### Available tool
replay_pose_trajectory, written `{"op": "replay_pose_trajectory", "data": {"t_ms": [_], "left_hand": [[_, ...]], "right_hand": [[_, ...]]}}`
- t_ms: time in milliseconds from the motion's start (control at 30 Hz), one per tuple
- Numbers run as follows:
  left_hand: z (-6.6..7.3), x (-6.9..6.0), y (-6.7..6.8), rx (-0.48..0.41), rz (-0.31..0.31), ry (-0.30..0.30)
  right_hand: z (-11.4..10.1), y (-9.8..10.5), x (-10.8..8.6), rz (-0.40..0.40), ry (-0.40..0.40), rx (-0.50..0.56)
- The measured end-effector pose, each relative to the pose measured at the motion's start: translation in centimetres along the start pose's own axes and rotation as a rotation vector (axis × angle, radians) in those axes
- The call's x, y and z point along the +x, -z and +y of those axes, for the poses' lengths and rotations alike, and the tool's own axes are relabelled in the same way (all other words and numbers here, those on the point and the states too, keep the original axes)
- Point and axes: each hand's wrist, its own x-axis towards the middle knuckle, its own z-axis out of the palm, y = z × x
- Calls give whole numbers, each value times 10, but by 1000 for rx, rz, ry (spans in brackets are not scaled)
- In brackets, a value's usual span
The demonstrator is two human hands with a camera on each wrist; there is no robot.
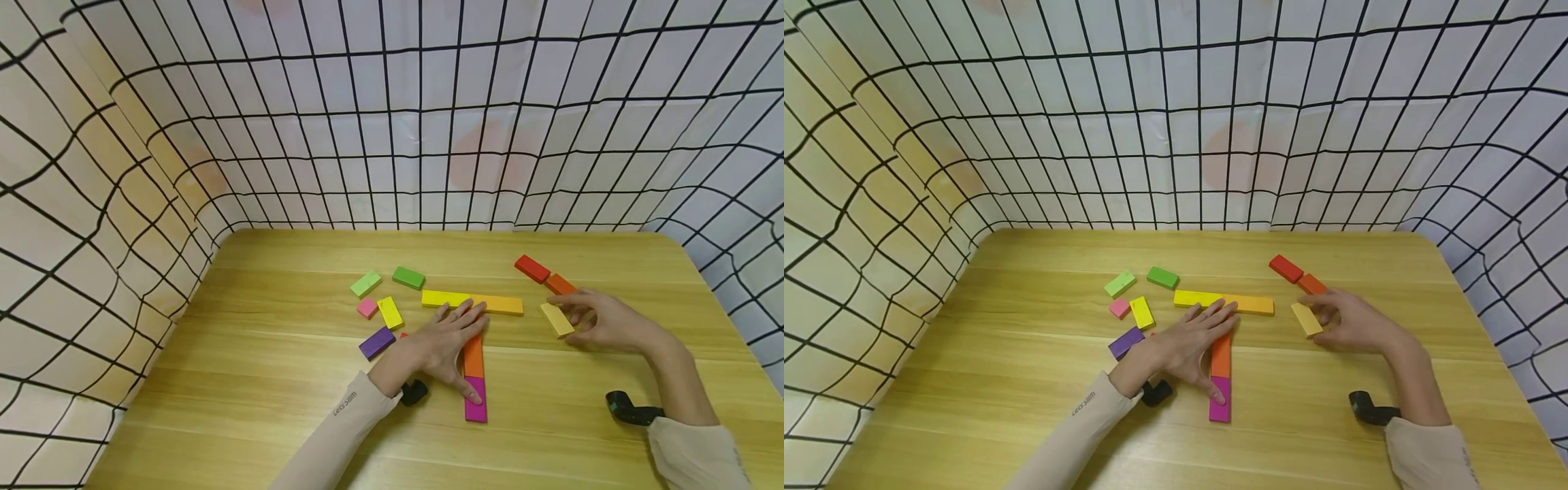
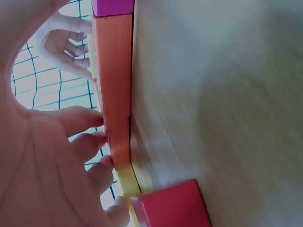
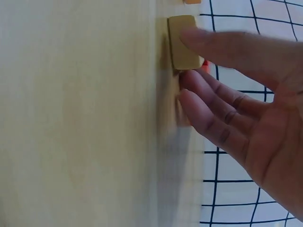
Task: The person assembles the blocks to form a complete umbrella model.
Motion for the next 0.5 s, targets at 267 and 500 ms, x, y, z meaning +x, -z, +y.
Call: {"op": "replay_pose_trajectory", "data": {"t_ms": [267,500], "left_hand": [[-1,-1,0,-3,-10,5],[0,-1,2,10,-13,8]], "right_hand": [[-4,-4,7,29,-20,-134],[-7,-8,9,42,-23,-148]]}}
